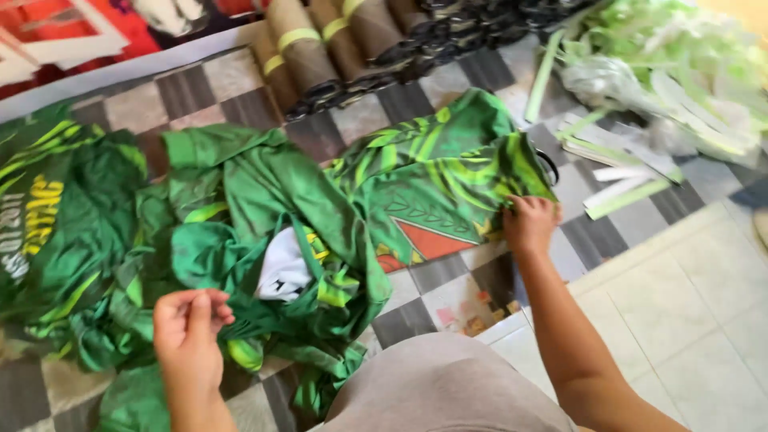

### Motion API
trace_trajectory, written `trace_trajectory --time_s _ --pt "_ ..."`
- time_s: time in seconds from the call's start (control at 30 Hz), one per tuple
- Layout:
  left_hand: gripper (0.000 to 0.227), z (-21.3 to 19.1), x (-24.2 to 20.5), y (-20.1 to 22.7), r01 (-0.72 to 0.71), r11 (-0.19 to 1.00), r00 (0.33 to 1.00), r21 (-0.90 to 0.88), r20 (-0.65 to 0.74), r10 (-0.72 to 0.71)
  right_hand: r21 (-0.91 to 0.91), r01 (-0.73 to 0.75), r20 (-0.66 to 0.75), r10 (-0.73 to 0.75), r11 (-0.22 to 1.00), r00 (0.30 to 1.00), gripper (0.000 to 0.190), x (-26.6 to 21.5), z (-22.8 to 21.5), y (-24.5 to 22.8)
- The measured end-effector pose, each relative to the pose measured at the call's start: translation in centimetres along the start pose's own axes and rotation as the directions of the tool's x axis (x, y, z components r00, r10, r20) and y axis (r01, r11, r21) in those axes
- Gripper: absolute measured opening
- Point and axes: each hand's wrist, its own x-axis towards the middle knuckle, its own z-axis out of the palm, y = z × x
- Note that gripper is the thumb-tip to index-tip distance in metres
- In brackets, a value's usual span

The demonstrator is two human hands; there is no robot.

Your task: Folding green jerseys into rolls and securing them with white labels or tape.

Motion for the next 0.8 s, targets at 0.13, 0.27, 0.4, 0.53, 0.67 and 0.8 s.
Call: trace_trajectory --time_s 0.13,0.27,0.4,0.53,0.67,0.8 --pt "0.003 0.1 0.0 0.2 -0.051 0.999 0.998 -0.012 0.032 0.051 0.344 0.243 -0.116 -0.215 0.907 0.970 0.038 0.5 0.8 -3.3" --pt "0.004 0.9 -0.3 1.3 -0.066 0.997 0.998 0.051 0.026 0.065 0.682 0.209 0.143 -0.408 0.701 0.902 0.030 1.7 -2.8 -6.8" --pt "0.003 1.0 -0.6 1.7 -0.104 0.980 0.995 0.169 0.013 0.103 0.589 -0.029 0.126 -0.057 0.808 0.990 0.031 5.8 -2.6 -2.4" --pt "0.009 -0.3 -0.8 1.2 -0.129 0.918 0.991 0.375 0.034 0.126 0.155 -0.301 0.310 0.243 0.941 0.919 0.050 8.2 1.8 3.8" --pt "0.010 -0.1 -1.4 2.7 -0.252 0.743 0.961 0.620 0.074 0.265 0.018 -0.129 0.459 0.107 0.991 0.882 0.038 10.2 1.3 4.4" --pt "0.032 -0.7 -1.0 1.1 -0.332 0.493 0.943 0.804 0.268 0.197 -0.105 -0.295 0.764 0.267 0.950 0.587 0.046 10.7 -4.5 2.9"
